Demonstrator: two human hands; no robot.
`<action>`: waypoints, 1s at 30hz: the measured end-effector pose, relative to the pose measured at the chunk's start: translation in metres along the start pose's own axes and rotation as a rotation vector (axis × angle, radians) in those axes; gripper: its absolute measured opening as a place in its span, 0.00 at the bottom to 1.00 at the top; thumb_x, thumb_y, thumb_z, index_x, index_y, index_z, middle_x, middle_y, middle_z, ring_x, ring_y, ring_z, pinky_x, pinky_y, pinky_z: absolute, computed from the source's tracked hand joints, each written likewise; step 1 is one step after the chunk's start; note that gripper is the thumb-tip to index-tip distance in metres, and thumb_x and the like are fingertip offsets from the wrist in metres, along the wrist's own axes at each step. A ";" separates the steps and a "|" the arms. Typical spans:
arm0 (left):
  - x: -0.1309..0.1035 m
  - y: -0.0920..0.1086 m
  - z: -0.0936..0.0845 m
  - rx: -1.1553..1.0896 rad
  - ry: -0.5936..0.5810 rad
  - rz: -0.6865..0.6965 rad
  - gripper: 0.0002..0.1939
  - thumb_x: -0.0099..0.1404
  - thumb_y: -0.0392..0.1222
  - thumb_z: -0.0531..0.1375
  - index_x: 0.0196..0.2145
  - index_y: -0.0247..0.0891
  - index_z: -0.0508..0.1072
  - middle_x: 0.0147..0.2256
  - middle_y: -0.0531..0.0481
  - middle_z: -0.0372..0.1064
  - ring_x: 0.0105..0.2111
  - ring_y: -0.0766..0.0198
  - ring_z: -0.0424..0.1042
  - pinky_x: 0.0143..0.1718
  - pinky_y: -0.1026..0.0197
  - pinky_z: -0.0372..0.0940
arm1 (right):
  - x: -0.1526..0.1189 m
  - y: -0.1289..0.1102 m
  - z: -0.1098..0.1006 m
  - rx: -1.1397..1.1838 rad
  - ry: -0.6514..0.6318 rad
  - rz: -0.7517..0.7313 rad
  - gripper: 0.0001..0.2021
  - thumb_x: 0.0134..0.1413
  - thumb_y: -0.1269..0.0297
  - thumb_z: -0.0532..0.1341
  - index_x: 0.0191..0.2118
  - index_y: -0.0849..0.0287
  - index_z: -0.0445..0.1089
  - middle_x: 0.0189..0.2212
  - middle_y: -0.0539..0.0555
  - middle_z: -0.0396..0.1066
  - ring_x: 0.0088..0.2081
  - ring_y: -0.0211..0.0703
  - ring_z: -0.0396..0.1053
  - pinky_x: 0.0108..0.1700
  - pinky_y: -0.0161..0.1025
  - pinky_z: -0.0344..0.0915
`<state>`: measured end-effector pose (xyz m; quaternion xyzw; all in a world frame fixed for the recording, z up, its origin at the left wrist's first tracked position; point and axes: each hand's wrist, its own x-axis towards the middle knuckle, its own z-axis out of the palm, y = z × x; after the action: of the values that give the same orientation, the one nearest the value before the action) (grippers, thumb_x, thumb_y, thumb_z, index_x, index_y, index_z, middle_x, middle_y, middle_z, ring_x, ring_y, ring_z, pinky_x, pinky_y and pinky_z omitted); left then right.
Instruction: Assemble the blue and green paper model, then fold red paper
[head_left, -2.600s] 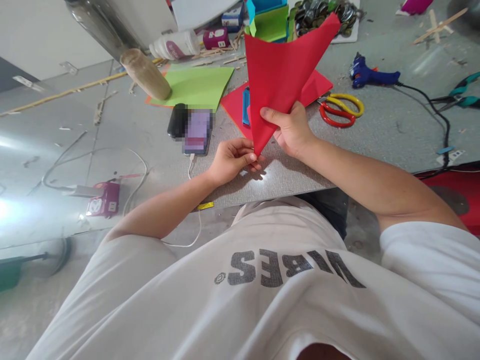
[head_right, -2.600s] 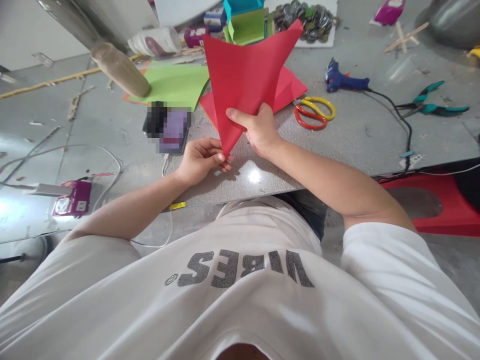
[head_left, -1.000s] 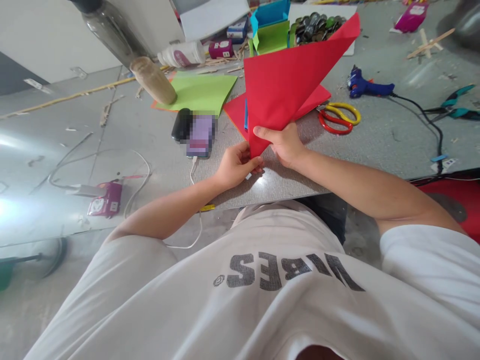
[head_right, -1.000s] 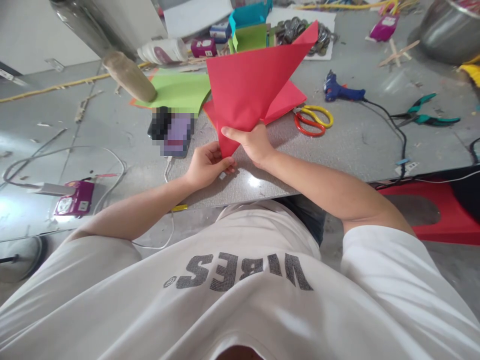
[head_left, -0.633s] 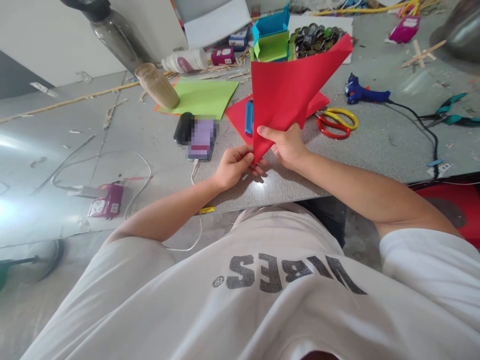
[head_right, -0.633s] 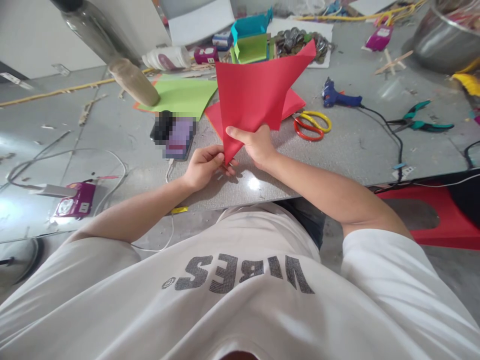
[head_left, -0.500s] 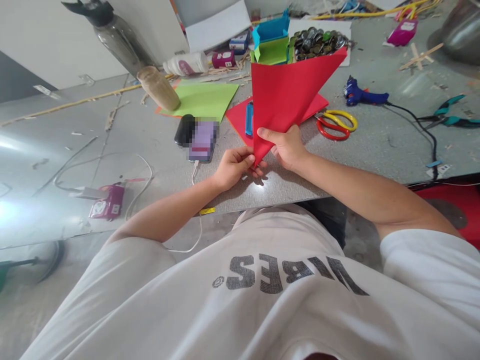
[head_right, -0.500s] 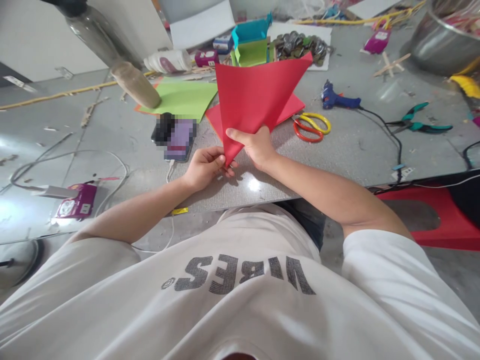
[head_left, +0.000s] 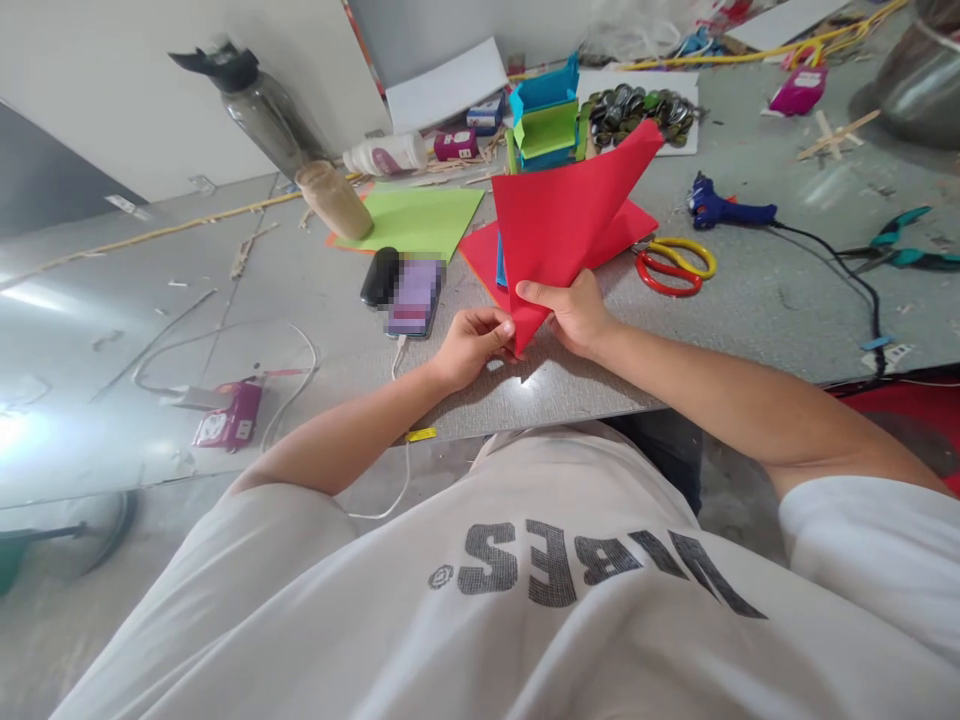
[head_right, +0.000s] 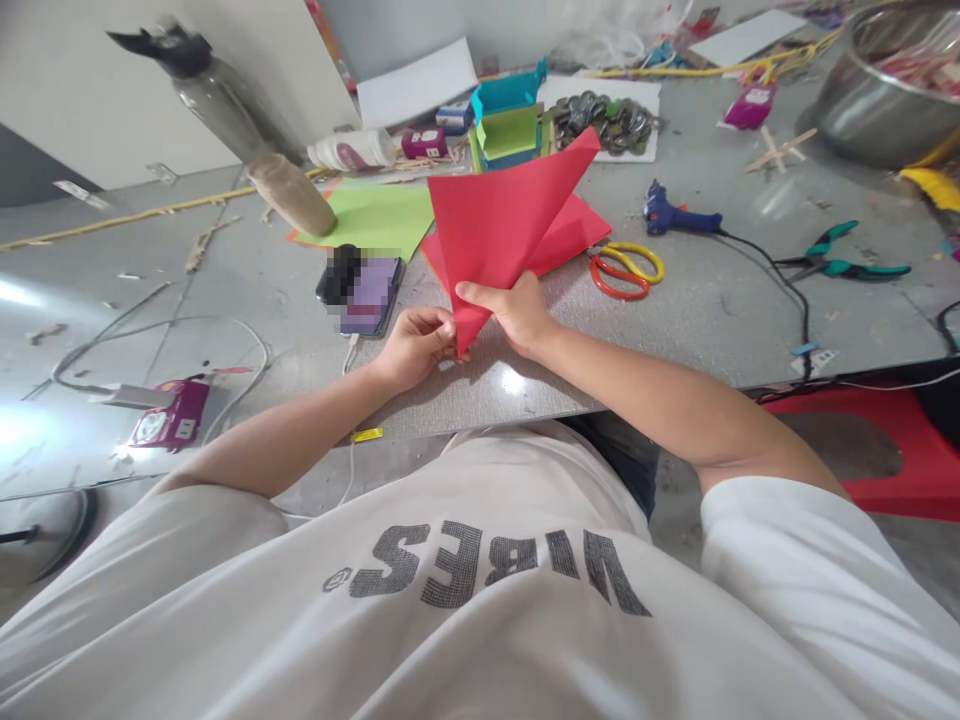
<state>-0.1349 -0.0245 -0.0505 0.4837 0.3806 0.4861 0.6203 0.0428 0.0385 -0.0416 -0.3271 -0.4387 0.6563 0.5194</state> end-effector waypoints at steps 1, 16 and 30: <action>0.001 -0.001 0.000 -0.008 0.008 0.008 0.39 0.50 0.73 0.89 0.30 0.36 0.80 0.26 0.50 0.81 0.23 0.66 0.80 0.28 0.65 0.78 | -0.001 0.000 0.000 0.008 -0.002 0.002 0.34 0.28 0.45 0.93 0.39 0.52 0.79 0.42 0.55 0.85 0.49 0.58 0.82 0.60 0.60 0.83; 0.000 0.000 0.000 -0.023 0.113 0.033 0.43 0.47 0.70 0.91 0.38 0.40 0.74 0.26 0.56 0.80 0.22 0.65 0.80 0.27 0.65 0.76 | -0.010 -0.004 0.005 -0.007 -0.056 0.063 0.30 0.29 0.48 0.92 0.35 0.53 0.81 0.35 0.51 0.84 0.37 0.50 0.79 0.45 0.52 0.83; 0.003 -0.001 -0.009 -0.083 0.128 0.155 0.50 0.54 0.67 0.90 0.60 0.44 0.72 0.31 0.59 0.81 0.24 0.64 0.80 0.28 0.62 0.72 | -0.016 -0.014 0.006 0.022 -0.296 0.192 0.28 0.31 0.54 0.93 0.39 0.53 0.87 0.34 0.53 0.87 0.31 0.52 0.81 0.41 0.55 0.87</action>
<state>-0.1425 -0.0197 -0.0537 0.4534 0.3604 0.5782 0.5747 0.0471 0.0226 -0.0271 -0.2617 -0.4701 0.7484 0.3878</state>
